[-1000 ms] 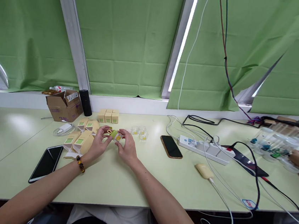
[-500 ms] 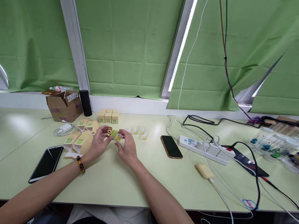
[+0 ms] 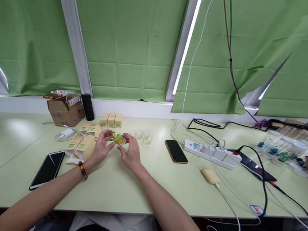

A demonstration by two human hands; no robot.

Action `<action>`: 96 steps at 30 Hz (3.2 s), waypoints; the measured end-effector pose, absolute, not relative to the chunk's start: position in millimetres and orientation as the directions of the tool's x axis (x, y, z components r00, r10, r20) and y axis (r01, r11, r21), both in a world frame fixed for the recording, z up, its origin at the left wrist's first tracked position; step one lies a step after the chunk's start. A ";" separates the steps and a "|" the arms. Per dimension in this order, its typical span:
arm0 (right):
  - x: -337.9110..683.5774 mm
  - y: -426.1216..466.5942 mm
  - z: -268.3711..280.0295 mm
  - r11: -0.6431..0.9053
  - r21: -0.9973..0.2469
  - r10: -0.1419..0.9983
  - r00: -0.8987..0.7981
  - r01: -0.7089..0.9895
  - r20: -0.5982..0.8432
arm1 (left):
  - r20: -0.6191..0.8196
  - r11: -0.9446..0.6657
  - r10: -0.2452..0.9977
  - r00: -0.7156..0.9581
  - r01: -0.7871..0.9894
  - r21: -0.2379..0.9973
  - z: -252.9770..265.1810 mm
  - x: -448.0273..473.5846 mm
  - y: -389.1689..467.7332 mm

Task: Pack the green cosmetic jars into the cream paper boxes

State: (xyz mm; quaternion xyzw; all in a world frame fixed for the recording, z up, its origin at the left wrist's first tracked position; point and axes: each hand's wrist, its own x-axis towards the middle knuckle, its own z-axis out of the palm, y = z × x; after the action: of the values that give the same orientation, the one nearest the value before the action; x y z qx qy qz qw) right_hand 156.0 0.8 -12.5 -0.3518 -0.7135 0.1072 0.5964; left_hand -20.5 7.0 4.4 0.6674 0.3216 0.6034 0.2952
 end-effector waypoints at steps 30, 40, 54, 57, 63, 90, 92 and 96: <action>153.1 -12.1 5.4 0.719 -0.692 0.694 -0.015 0.061 0.720 | 0.712 -0.734 0.679 0.179 0.126 0.668 2.8 -19.0 4.6; 153.3 -11.5 5.8 0.710 -0.703 0.703 0.008 0.035 0.711 | 0.727 -0.753 0.658 0.197 0.159 0.639 4.0 -19.6 0.5; 147.5 -14.0 4.0 0.653 -0.757 0.756 -0.036 -0.036 0.654 | 0.759 -0.775 0.627 0.175 0.246 0.583 10.9 -19.4 -5.0; 146.3 -12.7 2.2 0.603 -0.791 0.791 -0.055 -0.105 0.610 | 0.802 -0.802 0.570 0.178 0.331 0.497 11.4 -19.5 -7.6; 147.9 -8.7 1.7 0.481 -0.848 0.857 -0.084 -0.222 0.508 | 0.822 -0.796 0.541 0.177 0.423 0.433 11.2 -19.4 -9.7; 157.0 6.1 -4.1 0.211 -0.866 0.928 -0.186 -0.454 0.324 | 0.755 -0.693 0.654 0.042 0.433 0.577 13.4 -26.6 3.3; 155.5 10.2 -11.3 0.223 -0.913 0.947 -0.147 -0.340 0.286 | 0.727 -0.657 0.686 0.039 0.464 0.595 13.5 -27.9 4.6; 155.0 12.2 -18.6 0.312 -0.949 0.947 -0.094 0.048 0.307 | 0.700 -0.615 0.714 0.027 0.501 0.609 14.9 -29.0 4.8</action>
State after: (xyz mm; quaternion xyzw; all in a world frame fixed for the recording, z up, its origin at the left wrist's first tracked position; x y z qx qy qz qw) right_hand 155.0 12.2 -18.6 -0.4089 -0.6086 0.4205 0.5345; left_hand -29.0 4.8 14.9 0.7099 0.4277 0.5511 0.0969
